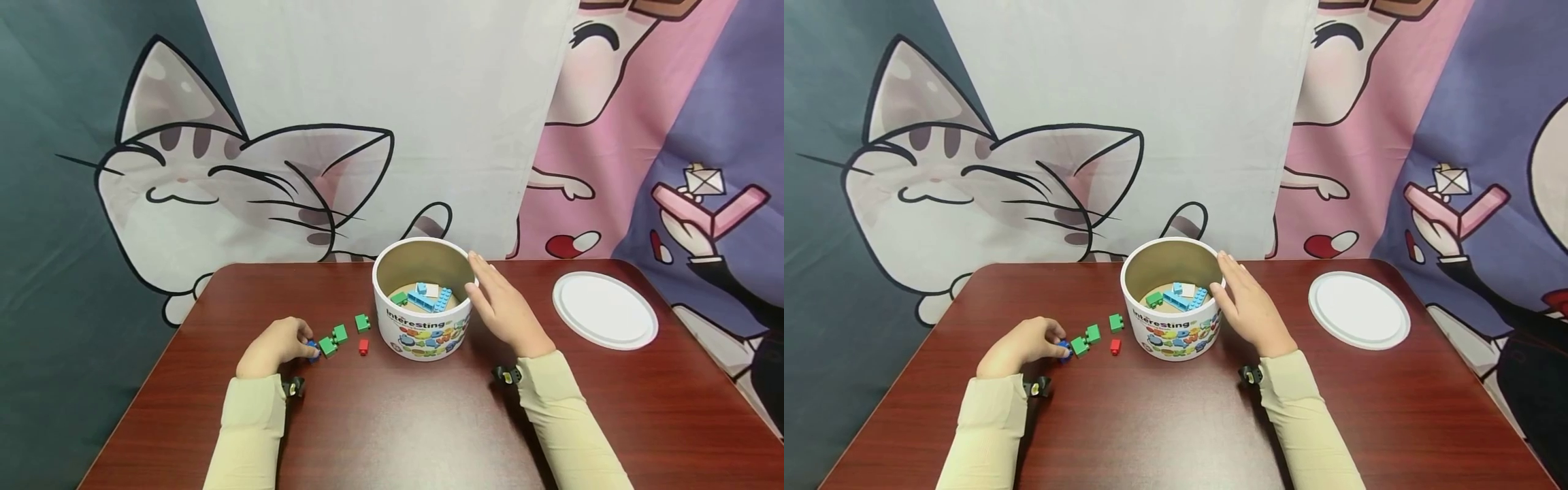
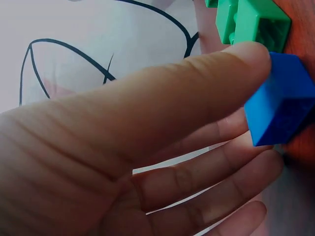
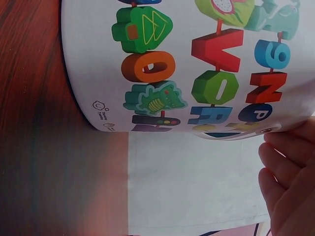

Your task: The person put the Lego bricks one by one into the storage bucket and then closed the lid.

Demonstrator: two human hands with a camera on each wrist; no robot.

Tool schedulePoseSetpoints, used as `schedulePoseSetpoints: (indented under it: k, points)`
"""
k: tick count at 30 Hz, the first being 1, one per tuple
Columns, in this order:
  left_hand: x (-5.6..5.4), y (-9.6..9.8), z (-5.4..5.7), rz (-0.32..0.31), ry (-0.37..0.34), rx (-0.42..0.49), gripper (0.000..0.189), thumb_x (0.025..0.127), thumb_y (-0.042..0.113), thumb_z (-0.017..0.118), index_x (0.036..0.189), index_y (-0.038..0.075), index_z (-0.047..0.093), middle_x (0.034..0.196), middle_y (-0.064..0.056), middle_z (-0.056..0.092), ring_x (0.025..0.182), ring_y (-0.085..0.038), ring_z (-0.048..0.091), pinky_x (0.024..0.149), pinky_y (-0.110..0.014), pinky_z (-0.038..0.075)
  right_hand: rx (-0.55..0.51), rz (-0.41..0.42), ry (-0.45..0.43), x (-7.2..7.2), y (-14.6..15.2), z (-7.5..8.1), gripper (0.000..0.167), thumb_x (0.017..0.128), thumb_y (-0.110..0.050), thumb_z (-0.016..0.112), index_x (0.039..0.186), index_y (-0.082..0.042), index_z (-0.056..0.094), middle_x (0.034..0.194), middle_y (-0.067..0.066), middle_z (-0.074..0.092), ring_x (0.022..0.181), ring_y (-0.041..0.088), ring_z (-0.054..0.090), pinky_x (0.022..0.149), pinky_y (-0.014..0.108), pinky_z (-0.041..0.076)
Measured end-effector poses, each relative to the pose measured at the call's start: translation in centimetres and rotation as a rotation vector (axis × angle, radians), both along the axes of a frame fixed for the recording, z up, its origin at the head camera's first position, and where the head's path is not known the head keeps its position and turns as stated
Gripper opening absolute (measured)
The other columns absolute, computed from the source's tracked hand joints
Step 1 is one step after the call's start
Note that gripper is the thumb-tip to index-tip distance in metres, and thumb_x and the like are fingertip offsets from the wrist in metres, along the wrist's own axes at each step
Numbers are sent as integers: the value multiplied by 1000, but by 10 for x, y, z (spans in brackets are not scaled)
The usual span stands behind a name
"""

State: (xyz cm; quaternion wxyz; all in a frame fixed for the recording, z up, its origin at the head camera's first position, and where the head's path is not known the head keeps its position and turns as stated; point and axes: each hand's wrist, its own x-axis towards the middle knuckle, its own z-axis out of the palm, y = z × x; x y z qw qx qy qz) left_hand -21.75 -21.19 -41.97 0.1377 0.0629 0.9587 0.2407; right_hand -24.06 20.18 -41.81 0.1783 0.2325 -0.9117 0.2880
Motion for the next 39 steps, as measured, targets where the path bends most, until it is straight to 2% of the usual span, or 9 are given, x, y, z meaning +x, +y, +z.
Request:
schedulePoseSetpoints:
  k: [10,17,25,34,39]
  points:
    - [0,-1,-6,-14,8,-2,26,82,14,85,98,-1,70,89,-4,67,77,-18,59,70,-37,53,2,-3,-25,1,-1,0,59,106,-30,50,157,-4,34,162,14,34,148,35,33,122,46,24]
    - [0,0,-6,-17,20,-22,24,82,17,84,95,2,70,87,-3,66,76,-18,58,70,-37,52,-1,-4,-22,2,-1,1,59,107,-32,50,157,-5,34,162,14,35,149,33,32,122,47,24]
    - [0,0,-3,-6,12,-18,21,87,15,79,99,0,70,90,-6,66,76,-20,58,70,-38,53,0,-2,-21,0,0,1,60,107,-32,49,157,-5,34,162,13,34,149,33,32,122,47,23]
    - [-4,3,2,-5,97,-37,21,90,15,75,100,-2,69,88,-8,66,77,-22,58,72,-40,53,-12,1,-19,-1,0,0,59,107,-30,49,157,-4,34,162,14,34,149,34,33,123,42,21]
    - [-5,6,5,-12,224,-21,27,91,14,74,109,-6,67,99,-17,68,88,-30,63,84,-48,56,-18,1,-12,-2,0,-1,59,106,-26,52,158,-5,34,162,13,34,148,35,33,123,43,22]
